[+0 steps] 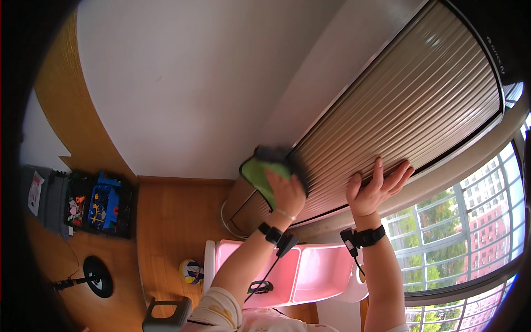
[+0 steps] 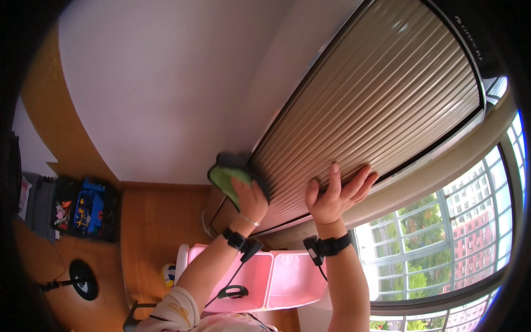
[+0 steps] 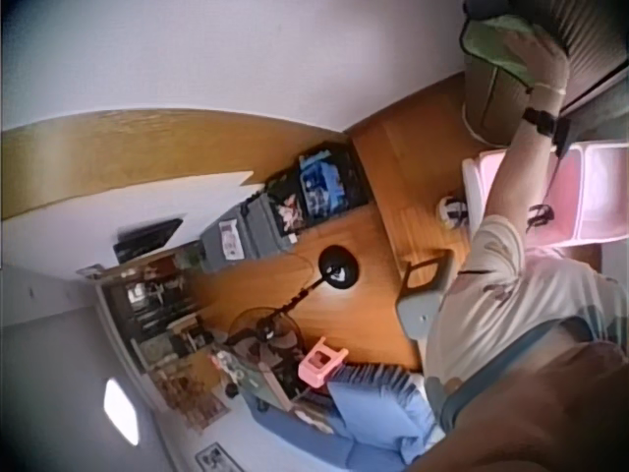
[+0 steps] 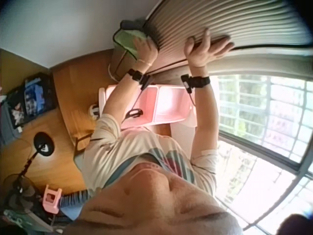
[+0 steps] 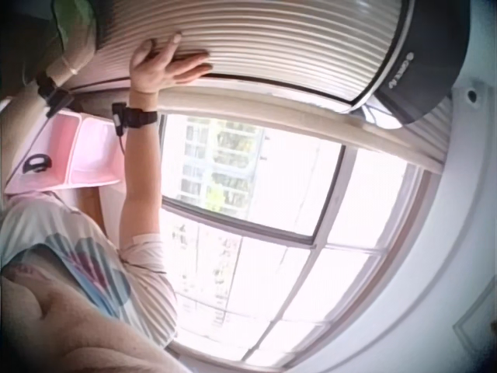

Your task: The person wipes the interior and exterior of a plastic storage bin using a cloth, then wipes the frame of the storage unit and a vertical appliance.

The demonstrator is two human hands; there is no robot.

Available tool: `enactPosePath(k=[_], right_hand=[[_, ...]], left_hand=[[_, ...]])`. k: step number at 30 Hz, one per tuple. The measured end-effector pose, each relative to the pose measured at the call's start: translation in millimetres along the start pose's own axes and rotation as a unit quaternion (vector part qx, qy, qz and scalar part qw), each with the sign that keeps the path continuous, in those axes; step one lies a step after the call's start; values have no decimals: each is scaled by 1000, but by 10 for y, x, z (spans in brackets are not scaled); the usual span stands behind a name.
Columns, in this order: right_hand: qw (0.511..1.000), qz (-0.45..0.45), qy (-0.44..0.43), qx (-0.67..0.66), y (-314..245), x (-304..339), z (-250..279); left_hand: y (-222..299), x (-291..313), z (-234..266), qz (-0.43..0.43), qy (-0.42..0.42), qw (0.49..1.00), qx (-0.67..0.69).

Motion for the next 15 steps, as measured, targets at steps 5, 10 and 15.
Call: enactPosePath(k=[5, 10, 15], right_hand=[[1000, -5, 0, -10, -62, 10, -31], [1000, -1, 8, -10, -3, 29, -14], [1000, -15, 8, -14, -1, 25, -15]], left_hand=[[764, -1114, 695, -108, 40, 987, 115], [328, -1105, 604, -72, 20, 988, 137], [-788, -227, 245, 126, -5, 986, 108]])
Point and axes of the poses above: each hand's wrist, its own x-axis away from the middle knuckle, its own z-axis out of the back of the hand, y = z × x, the point moved 7 cm from there along -x, towards the middle knuckle, and after that the axes turned 1 degree about x, right-handed, at the moved point
